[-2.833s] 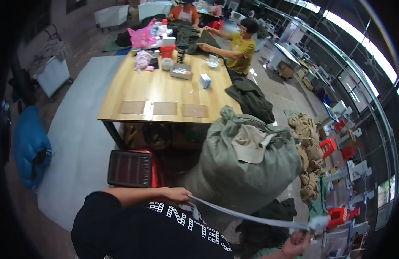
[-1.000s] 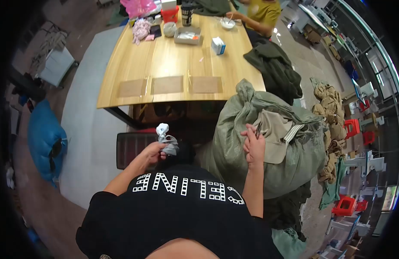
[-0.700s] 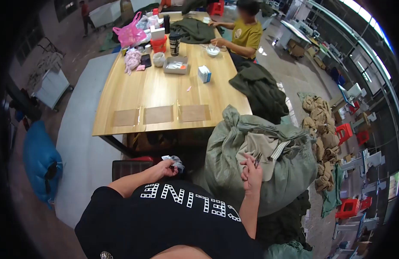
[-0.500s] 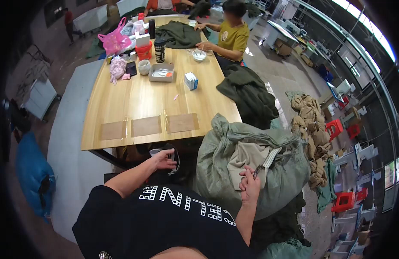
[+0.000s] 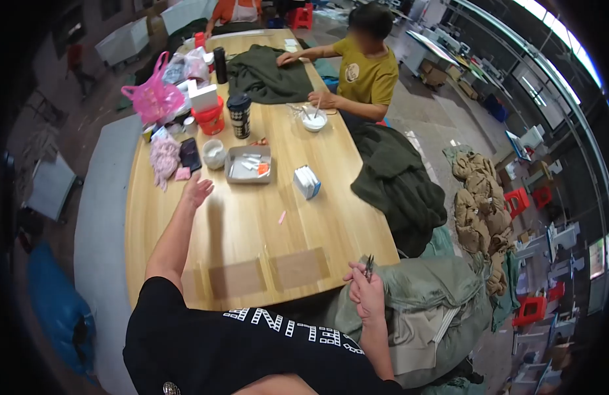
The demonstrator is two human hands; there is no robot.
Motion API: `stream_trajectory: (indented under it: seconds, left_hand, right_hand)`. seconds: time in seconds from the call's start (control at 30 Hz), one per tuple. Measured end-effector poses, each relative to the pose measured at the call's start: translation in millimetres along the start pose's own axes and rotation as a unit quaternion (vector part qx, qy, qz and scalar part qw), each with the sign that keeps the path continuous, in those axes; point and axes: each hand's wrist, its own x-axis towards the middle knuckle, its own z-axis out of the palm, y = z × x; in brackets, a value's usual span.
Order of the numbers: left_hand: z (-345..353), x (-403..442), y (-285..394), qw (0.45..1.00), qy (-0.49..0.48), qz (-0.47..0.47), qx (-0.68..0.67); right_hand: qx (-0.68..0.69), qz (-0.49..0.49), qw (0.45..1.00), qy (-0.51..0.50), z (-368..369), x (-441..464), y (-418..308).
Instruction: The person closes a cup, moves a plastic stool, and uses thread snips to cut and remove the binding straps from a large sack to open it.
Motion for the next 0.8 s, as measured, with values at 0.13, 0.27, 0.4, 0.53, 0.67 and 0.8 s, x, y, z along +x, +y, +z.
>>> stream_trajectory:
  seconds: [0.13,0.27,0.4,0.53,0.67,0.8]
  left_hand:
    - [-6.7,102.8,10.7,0.988,0.029,-0.136,-0.063]
    - [9.6,124.1,3.3,0.996,-0.043,-0.070,-0.029]
    - [44.8,135.7,11.0,0.997,0.007,-0.049,-0.065]
    - [67.5,177.2,9.0,0.994,0.029,-0.032,-0.098]
    - [77.2,203.1,4.1,0.995,0.012,-0.039,-0.091]
    - [91.3,179.6,2.7,0.996,0.067,-0.013,-0.063]
  right_hand:
    - [-0.023,-0.006,0.999,0.043,11.7,37.2,-4.5]
    - [-0.019,-0.001,0.994,0.108,10.1,59.0,-1.7]
    - [-0.013,0.016,0.992,0.124,17.1,80.3,-1.5]
    - [-0.019,0.024,0.992,0.121,29.7,94.3,-6.6]
    - [-0.028,0.020,0.991,0.129,34.0,97.9,-8.2]
    - [-0.028,0.019,0.990,0.139,33.7,97.3,-5.4]
